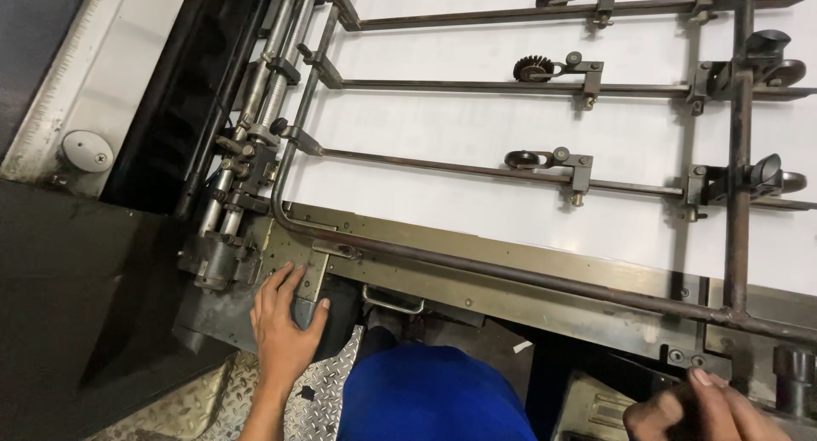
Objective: Adjusting the feed and rollers of a large offset printing press and checking the paper stack.
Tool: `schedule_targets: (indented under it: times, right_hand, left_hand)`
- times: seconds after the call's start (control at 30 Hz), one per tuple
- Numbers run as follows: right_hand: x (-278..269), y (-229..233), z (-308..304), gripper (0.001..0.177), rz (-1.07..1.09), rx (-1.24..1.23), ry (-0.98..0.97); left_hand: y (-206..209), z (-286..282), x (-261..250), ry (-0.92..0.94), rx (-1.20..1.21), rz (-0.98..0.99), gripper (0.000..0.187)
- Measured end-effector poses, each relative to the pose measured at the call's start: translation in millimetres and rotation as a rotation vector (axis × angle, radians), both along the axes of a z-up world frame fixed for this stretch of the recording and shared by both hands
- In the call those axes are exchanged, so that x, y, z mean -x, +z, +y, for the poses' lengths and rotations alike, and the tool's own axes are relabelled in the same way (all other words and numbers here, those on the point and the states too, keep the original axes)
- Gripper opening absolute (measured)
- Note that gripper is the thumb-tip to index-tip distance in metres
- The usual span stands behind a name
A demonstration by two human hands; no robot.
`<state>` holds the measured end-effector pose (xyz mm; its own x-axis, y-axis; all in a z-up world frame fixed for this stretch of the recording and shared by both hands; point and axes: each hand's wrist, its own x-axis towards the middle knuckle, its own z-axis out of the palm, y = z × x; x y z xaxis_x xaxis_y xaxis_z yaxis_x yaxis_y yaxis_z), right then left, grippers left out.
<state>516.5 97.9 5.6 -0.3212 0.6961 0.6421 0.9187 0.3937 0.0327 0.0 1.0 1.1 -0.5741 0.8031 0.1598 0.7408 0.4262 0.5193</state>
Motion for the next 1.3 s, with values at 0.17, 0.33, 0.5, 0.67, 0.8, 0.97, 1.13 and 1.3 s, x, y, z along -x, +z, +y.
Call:
schedule_targets:
  times: [0.17,0.33,0.5,0.67,0.8,0.97,1.13,1.3]
  right_hand:
    - [-5.7,-2.1,-0.4,0.029,-0.056,0.029,-0.014]
    - [-7.4,-12.2,8.5,0.023,-0.026,0.056,-0.006]
    - [3.5,-19.9,34.8,0.024,0.123,-0.112,0.158]
    - [16.5,-34.8,72.6,0.025,0.157,-0.1,0.272]
    - [28.1,-53.2,100.0,0.025,0.189,-0.084,0.369]
    - [27.7,-81.3,130.2,0.026,0.205,-0.057,0.479]
    - [7.3,-150.9,158.0,0.027,0.22,-0.037,0.562]
    - [-24.6,-215.9,166.3,0.028,0.229,-0.015,0.612]
  left_hand:
    - [2.5,0.2,-0.7,0.0,-0.006,-0.004,0.062]
    - [5.0,1.2,-1.6,0.006,-0.004,-0.004,0.063]
    - [6.2,0.8,-0.6,-0.003,-0.034,-0.004,0.062]
    - [6.5,-1.1,-0.7,0.031,-0.039,-0.005,0.062]
    - [4.7,-4.1,2.0,0.028,-0.036,-0.021,0.062]
    - [5.6,-7.9,3.4,0.035,-0.023,-0.054,0.063]
    - [1.4,-11.4,5.8,0.039,-0.02,-0.055,0.062]
    - [7.1,-11.6,5.8,0.005,-0.036,-0.071,0.061]
